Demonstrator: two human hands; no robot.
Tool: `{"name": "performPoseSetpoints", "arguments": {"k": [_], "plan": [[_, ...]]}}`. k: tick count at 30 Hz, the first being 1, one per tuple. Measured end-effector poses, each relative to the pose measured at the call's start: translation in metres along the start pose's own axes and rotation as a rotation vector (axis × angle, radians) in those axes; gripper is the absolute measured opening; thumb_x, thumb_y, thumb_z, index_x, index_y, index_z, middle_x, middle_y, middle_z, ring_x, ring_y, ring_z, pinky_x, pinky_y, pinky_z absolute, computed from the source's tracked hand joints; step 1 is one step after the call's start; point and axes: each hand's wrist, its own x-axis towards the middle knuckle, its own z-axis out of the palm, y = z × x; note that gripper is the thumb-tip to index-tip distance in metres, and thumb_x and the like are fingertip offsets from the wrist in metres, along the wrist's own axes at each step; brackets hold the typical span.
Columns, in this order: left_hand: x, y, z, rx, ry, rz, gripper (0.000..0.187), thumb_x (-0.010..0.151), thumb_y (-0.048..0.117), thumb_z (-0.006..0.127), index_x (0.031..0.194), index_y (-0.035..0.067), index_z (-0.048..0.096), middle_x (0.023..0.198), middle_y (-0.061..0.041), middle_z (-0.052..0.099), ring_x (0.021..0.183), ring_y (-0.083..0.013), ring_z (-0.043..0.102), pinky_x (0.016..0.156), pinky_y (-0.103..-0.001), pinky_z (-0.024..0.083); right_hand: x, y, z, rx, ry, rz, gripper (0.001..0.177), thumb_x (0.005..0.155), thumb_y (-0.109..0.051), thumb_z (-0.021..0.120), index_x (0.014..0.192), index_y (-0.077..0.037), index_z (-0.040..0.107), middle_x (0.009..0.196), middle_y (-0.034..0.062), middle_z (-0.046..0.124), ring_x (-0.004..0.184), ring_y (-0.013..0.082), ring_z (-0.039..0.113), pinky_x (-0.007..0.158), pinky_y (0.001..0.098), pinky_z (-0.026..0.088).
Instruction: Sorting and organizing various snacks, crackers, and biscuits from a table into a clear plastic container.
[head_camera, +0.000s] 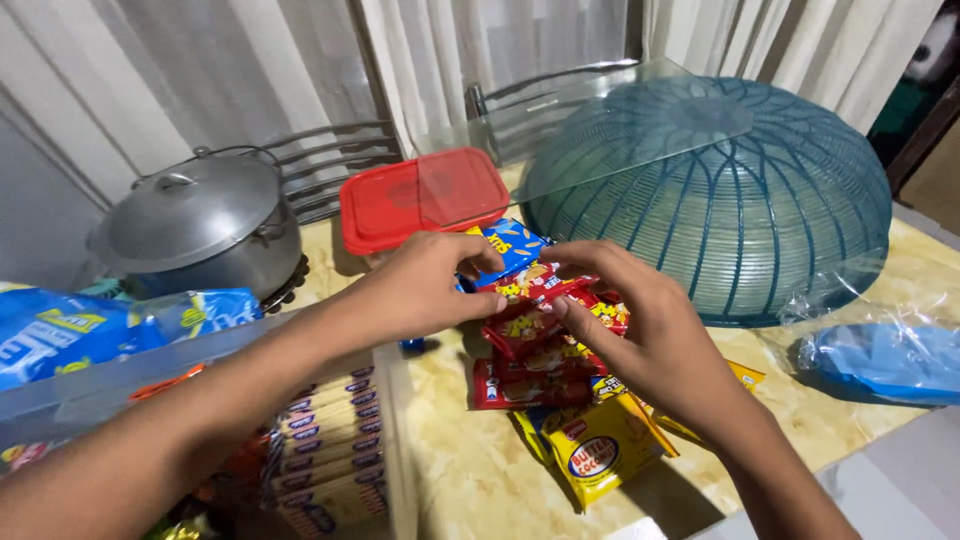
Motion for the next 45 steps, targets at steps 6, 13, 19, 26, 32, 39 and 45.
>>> {"name": "performPoseSetpoints", "arguments": {"k": [6,13,19,26,32,39,45], "plan": [[0.027,-0.013,0.017,0.026,-0.154,-0.173,0.064,0.068,0.036,0.085,0.120,0.002,0.068,0.108,-0.018,0.075,0.100,-0.0260,0.075,0.086,-0.038,0.058,-0.004,0.036,0.014,0.009,-0.019,-0.073,0.044,0.090,-0.012,0.070,0.132,-0.003,0.060,0.128,0.0137,0.067,0.117,0.0295,0.069,0.098,0.0379,0.052],[0.052,-0.042,0.045,0.250,-0.255,-0.118,0.074,0.063,0.040,0.089,0.117,-0.005,0.066,0.117,-0.024,0.068,0.110,-0.0352,0.067,0.095,-0.041,0.051,-0.007,0.059,0.021,-0.029,-0.065,-0.060,0.045,0.091,-0.012,0.068,0.134,-0.004,0.056,0.132,0.0148,0.063,0.122,0.0315,0.064,0.101,0.0398,0.050],[0.055,-0.040,0.053,0.268,-0.292,-0.158,0.067,0.060,0.032,0.092,0.111,-0.004,0.069,0.110,-0.022,0.070,0.106,-0.0358,0.068,0.092,-0.043,0.054,-0.009,0.066,0.023,-0.053,-0.106,0.031,0.046,0.089,-0.014,0.069,0.133,-0.005,0.057,0.127,0.0141,0.062,0.114,0.0310,0.064,0.095,0.0393,0.051],[0.054,-0.040,0.047,0.161,-0.196,-0.146,0.076,0.059,0.024,0.093,0.124,-0.001,0.063,0.107,-0.017,0.072,0.101,-0.0320,0.070,0.088,-0.041,0.055,-0.010,0.067,0.022,-0.003,-0.091,0.034,0.045,0.089,-0.013,0.068,0.132,-0.005,0.056,0.125,0.0131,0.063,0.113,0.0288,0.067,0.094,0.0376,0.053],[0.050,-0.028,0.026,0.120,-0.054,-0.014,0.068,0.058,0.017,0.088,0.118,-0.001,0.063,0.103,-0.018,0.071,0.098,-0.0331,0.071,0.085,-0.041,0.056,-0.008,0.057,0.015,-0.041,0.007,-0.008,0.048,0.089,-0.009,0.070,0.134,-0.004,0.055,0.116,0.0138,0.064,0.105,0.0288,0.068,0.088,0.0378,0.053],[0.019,0.019,-0.016,0.139,-0.078,0.296,0.067,0.065,0.003,0.081,0.128,0.002,0.056,0.117,-0.018,0.064,0.115,-0.0358,0.061,0.098,-0.041,0.050,0.000,0.017,-0.006,-0.165,0.096,0.006,0.042,0.089,-0.009,0.068,0.130,-0.005,0.060,0.106,0.0135,0.063,0.087,0.0247,0.066,0.079,0.0370,0.053],[-0.014,0.048,-0.030,0.082,-0.090,0.524,0.063,0.070,-0.002,0.075,0.130,0.003,0.056,0.129,-0.015,0.062,0.127,-0.0342,0.057,0.106,-0.042,0.047,0.007,0.016,-0.011,-0.105,-0.017,0.008,0.038,0.093,-0.019,0.069,0.129,-0.005,0.064,0.102,0.0093,0.072,0.091,0.0174,0.071,0.078,0.0327,0.056]]}}
